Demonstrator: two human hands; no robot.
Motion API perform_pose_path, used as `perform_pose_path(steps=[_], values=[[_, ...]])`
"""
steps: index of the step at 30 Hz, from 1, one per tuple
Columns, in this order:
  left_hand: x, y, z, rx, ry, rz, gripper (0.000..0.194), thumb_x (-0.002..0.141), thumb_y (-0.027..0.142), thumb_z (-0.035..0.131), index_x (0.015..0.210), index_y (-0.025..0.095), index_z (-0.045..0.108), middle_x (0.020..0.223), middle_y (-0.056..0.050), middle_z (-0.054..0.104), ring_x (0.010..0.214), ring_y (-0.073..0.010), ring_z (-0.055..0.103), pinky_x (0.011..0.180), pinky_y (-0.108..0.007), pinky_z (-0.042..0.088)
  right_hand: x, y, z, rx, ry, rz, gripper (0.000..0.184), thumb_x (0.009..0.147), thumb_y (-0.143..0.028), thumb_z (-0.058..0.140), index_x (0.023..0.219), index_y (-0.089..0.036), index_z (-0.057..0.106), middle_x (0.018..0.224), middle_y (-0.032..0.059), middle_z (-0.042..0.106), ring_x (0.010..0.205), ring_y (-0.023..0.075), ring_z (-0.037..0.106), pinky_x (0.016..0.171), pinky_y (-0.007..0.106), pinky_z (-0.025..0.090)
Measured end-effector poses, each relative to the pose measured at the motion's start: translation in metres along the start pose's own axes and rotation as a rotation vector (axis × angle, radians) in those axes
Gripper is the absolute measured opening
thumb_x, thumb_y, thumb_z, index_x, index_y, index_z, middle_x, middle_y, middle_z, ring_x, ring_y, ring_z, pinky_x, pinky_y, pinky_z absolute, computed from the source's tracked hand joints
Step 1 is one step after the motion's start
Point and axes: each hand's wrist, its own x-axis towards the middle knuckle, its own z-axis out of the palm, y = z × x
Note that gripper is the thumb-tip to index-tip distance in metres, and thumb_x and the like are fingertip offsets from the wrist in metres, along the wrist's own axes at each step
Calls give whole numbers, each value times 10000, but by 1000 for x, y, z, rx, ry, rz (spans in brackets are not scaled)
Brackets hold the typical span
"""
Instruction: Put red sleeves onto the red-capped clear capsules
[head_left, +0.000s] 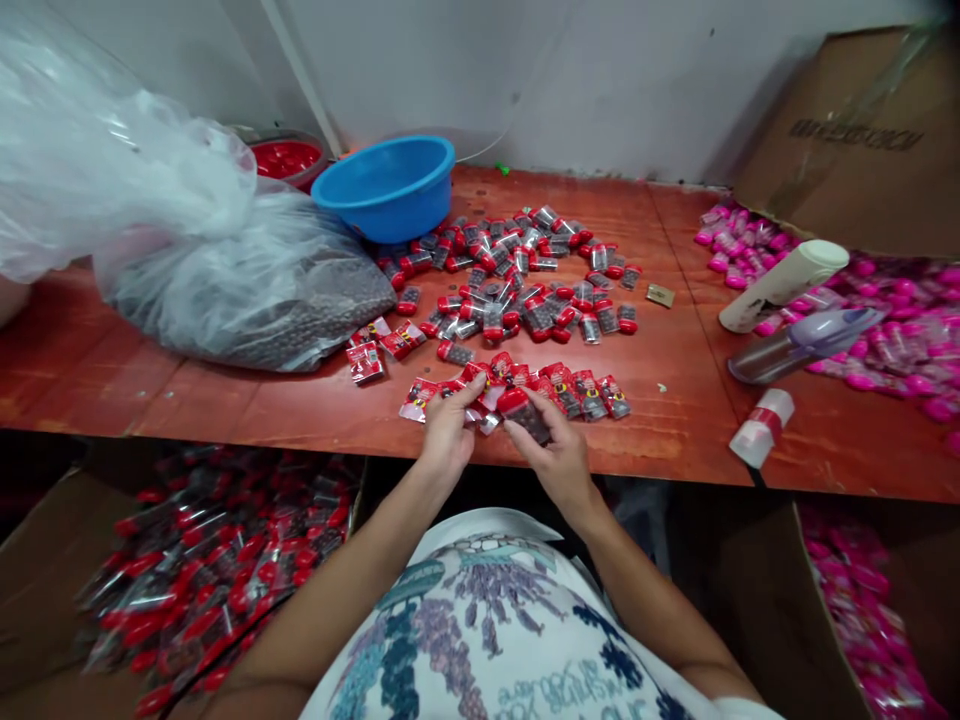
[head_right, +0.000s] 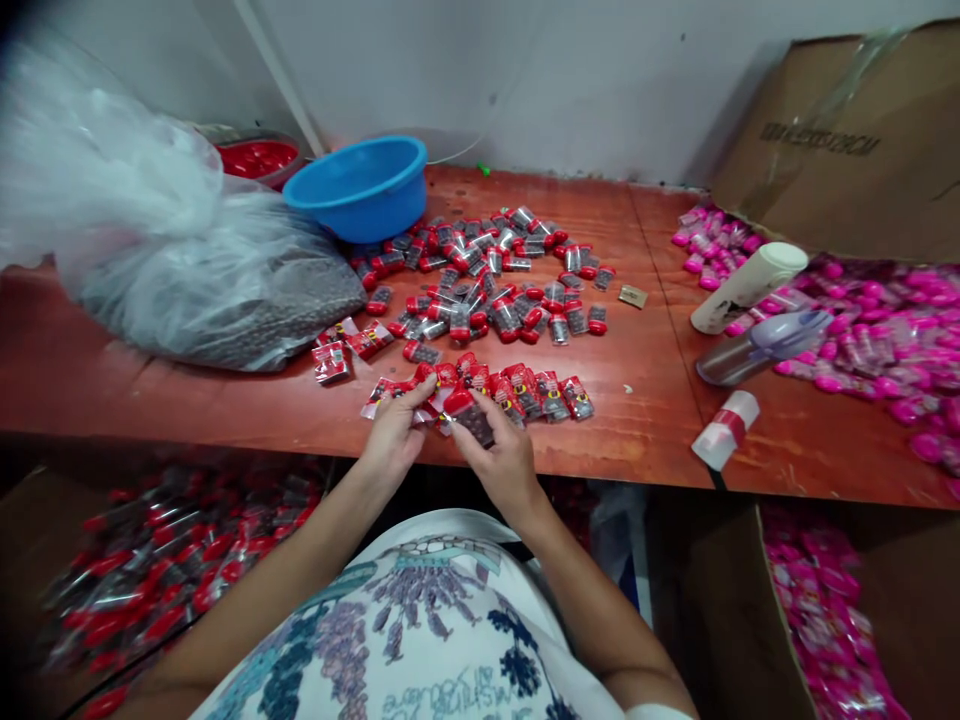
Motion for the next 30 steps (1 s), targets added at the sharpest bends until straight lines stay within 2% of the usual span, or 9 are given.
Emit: perform_pose_path(steps=[3, 6, 9, 14, 17, 20, 26, 30], values=[[-2, -2, -3, 3, -32, 46, 344, 497, 89, 846, 775, 136, 651, 710, -19, 724, 629, -186, 694, 667, -311, 574, 1, 2, 6, -112, 45, -49, 474, 824, -344, 653, 1287, -279, 570, 1149, 46, 686, 986, 232, 660, 897, 361, 506], [-4, -2, -5, 16, -44, 92, 346, 493, 148, 860, 751, 138, 630, 671, -9, 705, 630, -189, 693, 666, -313, 560, 3, 4, 6, -149, 12, -99, 486, 828, -340, 655, 1303, -293, 563, 1183, 44, 676, 1027, 233, 650, 921, 355, 496], [-9, 0, -5, 46, -85, 145, 327, 504, 159, 856, 731, 141, 622, 645, 3, 687, 618, -176, 683, 629, -281, 542, 2, 4, 8, -78, -42, -87, 490, 845, -348, 638, 1323, -285, 549, 1186, 42, 676, 1035, 224, 645, 919, 340, 499], [-21, 5, -5, 155, -273, 119, 287, 553, 159, 835, 767, 124, 647, 701, -15, 694, 577, -134, 644, 538, -228, 501, 2, 5, 7, 17, -40, -6, 493, 895, -353, 564, 1376, -277, 487, 1298, 48, 611, 1117, 219, 607, 981, 367, 468], [-22, 6, -7, 215, -297, 121, 336, 535, 158, 843, 802, 120, 643, 735, -26, 695, 592, -137, 640, 513, -220, 491, 3, 4, 5, 44, -70, -11, 494, 894, -342, 566, 1376, -271, 487, 1340, 43, 580, 1190, 221, 567, 1027, 369, 434], [-20, 6, -10, 244, -313, 152, 408, 513, 161, 850, 858, 129, 634, 768, -25, 692, 613, -144, 643, 490, -209, 479, 3, 2, 3, 75, -98, 9, 496, 881, -334, 586, 1366, -278, 497, 1294, 24, 616, 1150, 211, 595, 999, 350, 462], [-21, 10, -12, 241, -371, 210, 594, 521, 116, 836, 1067, 182, 611, 860, -15, 701, 715, -146, 660, 640, -249, 532, 2, 1, 2, 136, -139, 59, 483, 865, -353, 605, 1336, -270, 534, 1203, -2, 667, 1057, 201, 640, 935, 335, 509], [-24, 14, -12, 273, -402, 165, 575, 517, 103, 832, 1049, 185, 628, 903, -25, 713, 774, -167, 672, 705, -276, 537, 2, 3, 0, 75, -141, 3, 461, 868, -354, 604, 1316, -267, 543, 1200, 18, 665, 1045, 207, 645, 919, 341, 509]])
